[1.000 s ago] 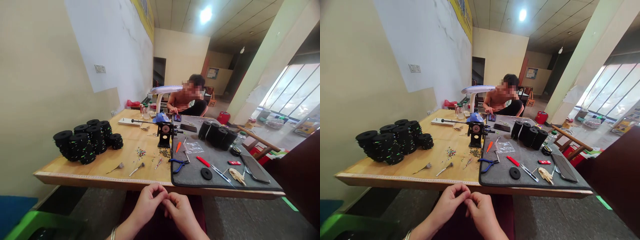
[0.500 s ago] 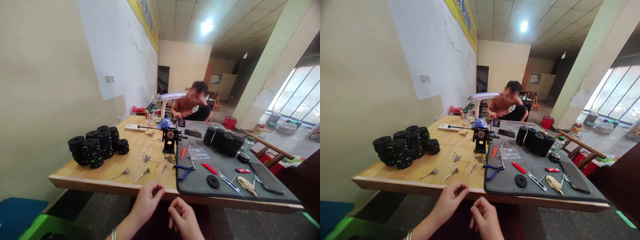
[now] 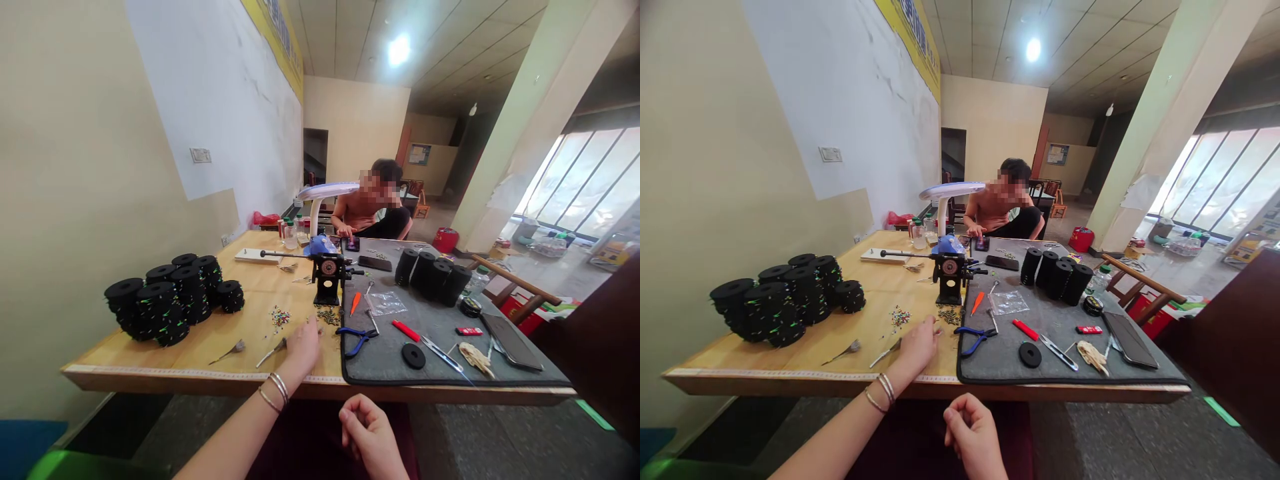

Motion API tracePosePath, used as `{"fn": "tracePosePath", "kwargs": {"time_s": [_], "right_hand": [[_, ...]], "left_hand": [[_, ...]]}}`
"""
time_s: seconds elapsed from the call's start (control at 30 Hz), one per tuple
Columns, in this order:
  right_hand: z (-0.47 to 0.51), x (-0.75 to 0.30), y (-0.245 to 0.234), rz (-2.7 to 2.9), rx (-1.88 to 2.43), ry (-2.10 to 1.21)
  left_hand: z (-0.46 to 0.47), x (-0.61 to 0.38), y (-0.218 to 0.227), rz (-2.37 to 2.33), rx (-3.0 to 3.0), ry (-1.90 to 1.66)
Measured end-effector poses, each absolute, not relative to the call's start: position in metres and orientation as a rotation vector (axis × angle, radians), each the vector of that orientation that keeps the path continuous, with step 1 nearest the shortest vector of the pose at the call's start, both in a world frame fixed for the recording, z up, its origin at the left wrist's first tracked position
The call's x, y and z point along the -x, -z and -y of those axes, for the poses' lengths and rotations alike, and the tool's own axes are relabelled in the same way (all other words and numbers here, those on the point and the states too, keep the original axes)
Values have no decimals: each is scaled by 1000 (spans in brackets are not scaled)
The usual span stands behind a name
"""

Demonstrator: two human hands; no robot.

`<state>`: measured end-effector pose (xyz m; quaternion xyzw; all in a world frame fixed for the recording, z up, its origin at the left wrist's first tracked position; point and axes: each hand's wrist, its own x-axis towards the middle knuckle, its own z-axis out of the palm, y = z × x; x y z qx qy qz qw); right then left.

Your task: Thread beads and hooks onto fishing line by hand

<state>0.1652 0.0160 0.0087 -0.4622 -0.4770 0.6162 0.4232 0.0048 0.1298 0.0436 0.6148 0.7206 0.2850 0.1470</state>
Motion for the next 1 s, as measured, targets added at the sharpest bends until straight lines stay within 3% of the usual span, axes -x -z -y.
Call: {"fn": "tracePosePath", "kwargs": {"time_s": [0.2, 0.4, 0.57, 1.0], "right_hand": [[-15, -167, -5, 1084, 1103, -1560], [-12, -159, -18, 1057, 1070, -1536], [-10, -147, -20, 1119, 1091, -1544], [-13, -140, -11, 1201, 1204, -1487]], "left_hand": [[-124, 8, -39, -1855, -1669, -1037], [-63, 15, -35, -1534, -1499, -1133], [-11, 5, -26, -1261, -1018, -1112], [7, -9, -12, -1244, -1072, -1144]]}}
